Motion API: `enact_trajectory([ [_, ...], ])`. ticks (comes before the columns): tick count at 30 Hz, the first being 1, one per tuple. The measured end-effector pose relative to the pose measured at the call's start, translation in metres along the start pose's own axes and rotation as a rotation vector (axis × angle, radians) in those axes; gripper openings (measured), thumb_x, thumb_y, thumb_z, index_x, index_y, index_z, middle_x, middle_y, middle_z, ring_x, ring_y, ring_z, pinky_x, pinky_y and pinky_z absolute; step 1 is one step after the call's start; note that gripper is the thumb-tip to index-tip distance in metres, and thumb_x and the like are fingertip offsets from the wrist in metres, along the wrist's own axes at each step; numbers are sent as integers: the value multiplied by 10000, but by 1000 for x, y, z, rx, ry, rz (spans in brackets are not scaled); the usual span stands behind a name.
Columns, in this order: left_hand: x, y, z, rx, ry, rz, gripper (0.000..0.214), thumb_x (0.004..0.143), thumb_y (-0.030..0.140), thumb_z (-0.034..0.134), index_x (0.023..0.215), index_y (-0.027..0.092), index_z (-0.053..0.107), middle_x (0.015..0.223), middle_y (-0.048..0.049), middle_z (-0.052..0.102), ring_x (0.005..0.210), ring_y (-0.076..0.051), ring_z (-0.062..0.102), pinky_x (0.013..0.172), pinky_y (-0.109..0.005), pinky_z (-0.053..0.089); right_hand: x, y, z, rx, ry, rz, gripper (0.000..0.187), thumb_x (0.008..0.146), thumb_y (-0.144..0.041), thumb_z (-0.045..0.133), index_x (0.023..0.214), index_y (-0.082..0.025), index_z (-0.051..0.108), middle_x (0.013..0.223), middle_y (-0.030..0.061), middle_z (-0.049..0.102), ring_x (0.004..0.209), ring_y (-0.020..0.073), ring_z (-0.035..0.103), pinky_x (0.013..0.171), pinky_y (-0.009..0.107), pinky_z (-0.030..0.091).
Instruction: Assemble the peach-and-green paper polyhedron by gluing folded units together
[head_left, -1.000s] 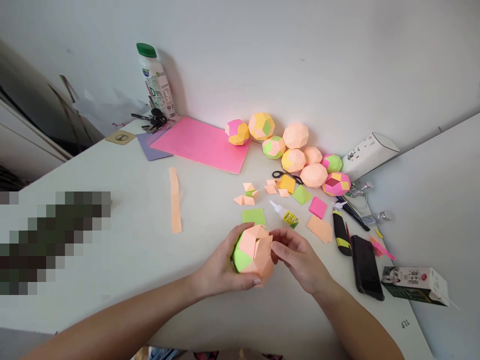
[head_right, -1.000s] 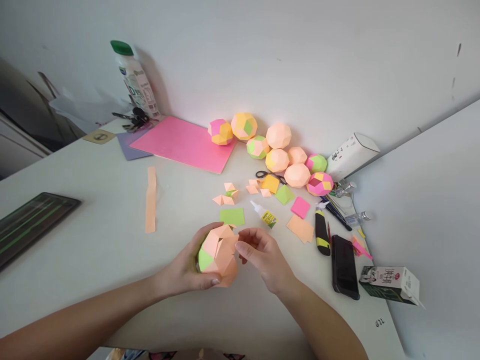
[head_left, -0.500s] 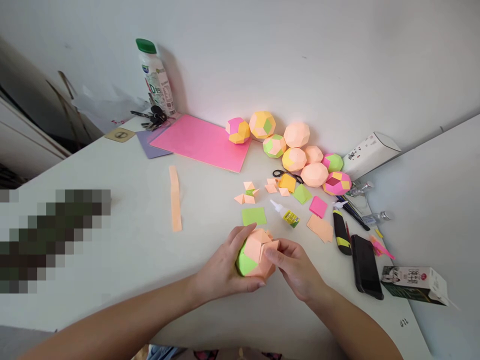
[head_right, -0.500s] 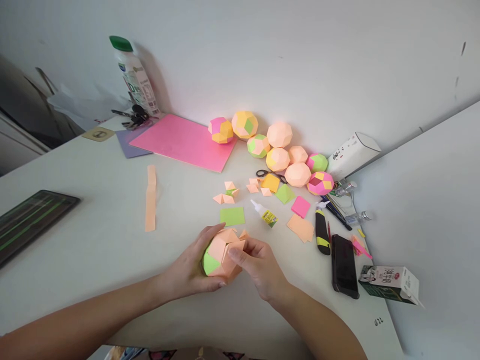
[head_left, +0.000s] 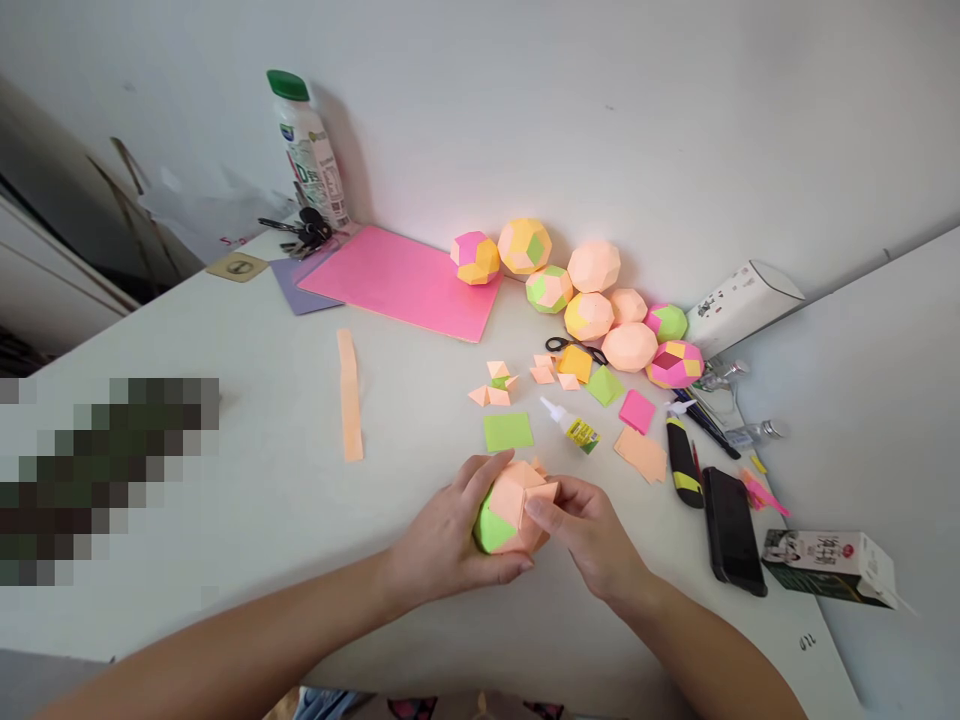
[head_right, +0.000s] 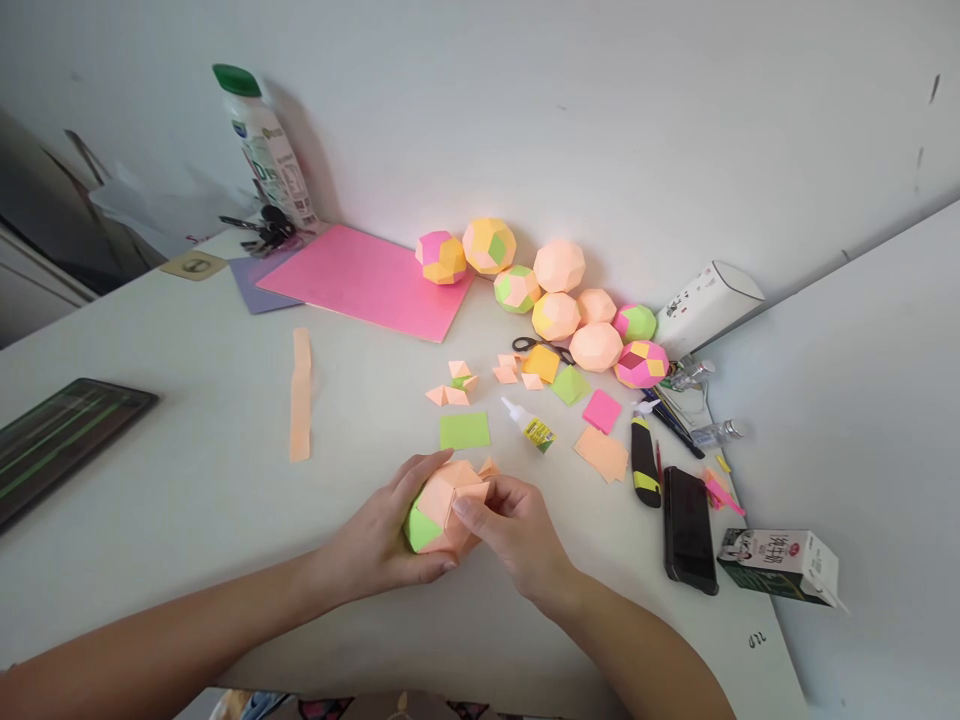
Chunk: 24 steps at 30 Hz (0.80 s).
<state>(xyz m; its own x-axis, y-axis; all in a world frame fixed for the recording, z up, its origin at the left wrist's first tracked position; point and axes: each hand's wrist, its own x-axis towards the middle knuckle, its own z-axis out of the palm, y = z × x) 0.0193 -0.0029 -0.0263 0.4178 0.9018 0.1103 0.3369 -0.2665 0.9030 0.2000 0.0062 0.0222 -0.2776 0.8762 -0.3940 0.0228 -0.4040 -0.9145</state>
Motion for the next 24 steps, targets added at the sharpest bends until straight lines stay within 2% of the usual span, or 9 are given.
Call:
enact_trajectory([
  [18,0,-1,1,87,11,22,884,731,496,674,1405,302,136,1289,-138,408,1093,-315,574,842,-466,536,-1,0,2,-6,-21,-17,251,773,-385,715,704,-152,654,688,12,639,691,133,563,693,271,460],
  [24,-2,-4,4,-19,23,10,908,724,531,682,1418,275,155,1303,-148,417,1142,-328,534,908,-503,492,0,1,-1,-26,-38,-22,273,770,-416,714,721,-156,643,691,3,608,683,128,542,672,263,445],
])
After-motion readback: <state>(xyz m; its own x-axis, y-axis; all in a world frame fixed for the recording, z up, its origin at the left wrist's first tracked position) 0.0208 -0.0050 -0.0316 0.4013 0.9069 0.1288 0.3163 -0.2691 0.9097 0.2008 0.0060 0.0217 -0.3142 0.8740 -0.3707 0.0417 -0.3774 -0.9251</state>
